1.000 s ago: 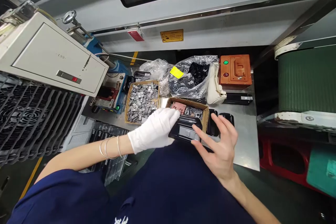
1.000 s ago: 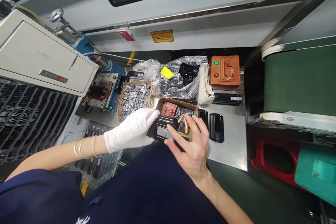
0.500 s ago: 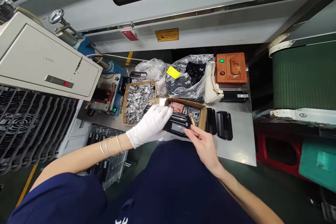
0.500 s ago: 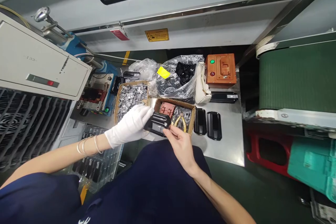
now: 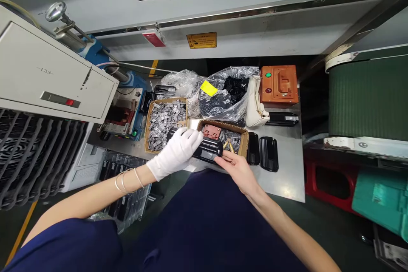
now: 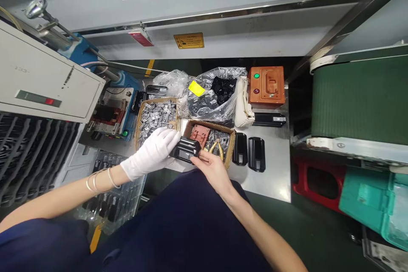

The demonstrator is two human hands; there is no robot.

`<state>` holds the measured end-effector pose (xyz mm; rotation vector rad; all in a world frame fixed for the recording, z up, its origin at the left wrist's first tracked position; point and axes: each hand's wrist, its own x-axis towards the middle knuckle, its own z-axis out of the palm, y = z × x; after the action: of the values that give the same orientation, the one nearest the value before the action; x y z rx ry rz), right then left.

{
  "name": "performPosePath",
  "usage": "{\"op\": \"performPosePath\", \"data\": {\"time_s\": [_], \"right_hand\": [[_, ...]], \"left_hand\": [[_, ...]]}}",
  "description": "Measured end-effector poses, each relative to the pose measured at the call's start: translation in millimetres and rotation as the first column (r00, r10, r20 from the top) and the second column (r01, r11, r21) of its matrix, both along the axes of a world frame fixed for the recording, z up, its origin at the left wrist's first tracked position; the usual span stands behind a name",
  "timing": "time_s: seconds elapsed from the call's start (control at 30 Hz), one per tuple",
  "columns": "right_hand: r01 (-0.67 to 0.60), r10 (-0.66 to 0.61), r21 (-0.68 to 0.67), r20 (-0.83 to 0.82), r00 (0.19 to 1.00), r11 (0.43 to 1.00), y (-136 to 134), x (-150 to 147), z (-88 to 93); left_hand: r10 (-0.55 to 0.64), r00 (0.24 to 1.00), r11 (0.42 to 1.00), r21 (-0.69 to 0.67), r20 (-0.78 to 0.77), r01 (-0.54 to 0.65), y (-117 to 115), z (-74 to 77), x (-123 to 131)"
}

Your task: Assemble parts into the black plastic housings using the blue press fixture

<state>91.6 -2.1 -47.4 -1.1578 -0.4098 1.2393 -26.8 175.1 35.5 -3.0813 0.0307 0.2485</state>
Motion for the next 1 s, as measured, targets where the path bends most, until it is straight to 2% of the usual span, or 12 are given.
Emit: {"op": "performPosePath", "data": {"time_s": [0.1, 0.2, 0.27, 0.33, 0.37, 0.4, 0.5, 0.53, 0.7, 0.83, 0.93, 1.0], "right_hand": [[-0.004, 0.004, -0.012, 0.034, 0.999, 1.0, 5, 0, -3.9], [-0.109, 0.11, -0.021, 0.1, 0.989, 0.994, 15, 16, -4.7], [-0.219, 0.219, -0.021, 0.173, 0.96, 0.976, 32, 45, -6.4], [-0.231, 0.24, -0.067, 0.292, 0.926, 0.971, 59, 87, -13.5], [-0.179, 0.209, -0.115, 0.371, 0.905, 0.977, 76, 112, -20.1], [-0.097, 0.169, -0.175, 0.458, 0.873, 0.98, 95, 137, -29.1], [0.114, 0.183, -0.377, 0.665, 0.724, 0.919, 151, 200, -67.8], [0.143, 0.241, -0.446, 0.694, 0.678, 0.883, 167, 214, -82.9], [0.19, 0.519, -0.699, 0.659, 0.544, 0.689, 205, 239, -148.4], [0.185, 0.6, -0.759, 0.618, 0.508, 0.624, 205, 244, -168.1], [0.153, 0.62, -0.767, 0.603, 0.501, 0.622, 202, 251, -167.4], [0.131, 0.619, -0.759, 0.607, 0.498, 0.638, 200, 256, -164.3]], "left_hand": [[0.031, 0.999, 0.998, -0.059, -0.013, -0.032, 6, -8.9, 1], [0.131, 0.991, 0.98, -0.15, -0.014, -0.132, 14, -17.4, 0], [0.271, 0.962, 0.94, -0.214, 0.001, -0.265, 20, -21.5, -2], [0.437, 0.9, 0.868, -0.269, 0.013, -0.417, 26, -24.5, -5], [0.549, 0.836, 0.781, -0.353, -0.006, -0.515, 28, -26.0, -7], [0.663, 0.747, 0.643, -0.466, -0.059, -0.608, 30, -27.7, -9], [0.8, 0.482, 0.1, -0.714, -0.356, -0.693, 32, -36.3, -20], [0.793, 0.436, -0.037, -0.748, -0.426, -0.663, 31, -40.5, -25], [0.769, 0.236, -0.518, -0.795, -0.594, -0.315, 21, -58.0, -40], [0.692, 0.183, -0.673, -0.716, -0.699, -0.187, 20, -53.5, -35], [0.66, 0.18, -0.7, -0.684, -0.73, -0.205, 26, -45.9, -30], [0.668, 0.192, -0.678, -0.695, -0.719, -0.24, 28, -42.4, -30]]}}
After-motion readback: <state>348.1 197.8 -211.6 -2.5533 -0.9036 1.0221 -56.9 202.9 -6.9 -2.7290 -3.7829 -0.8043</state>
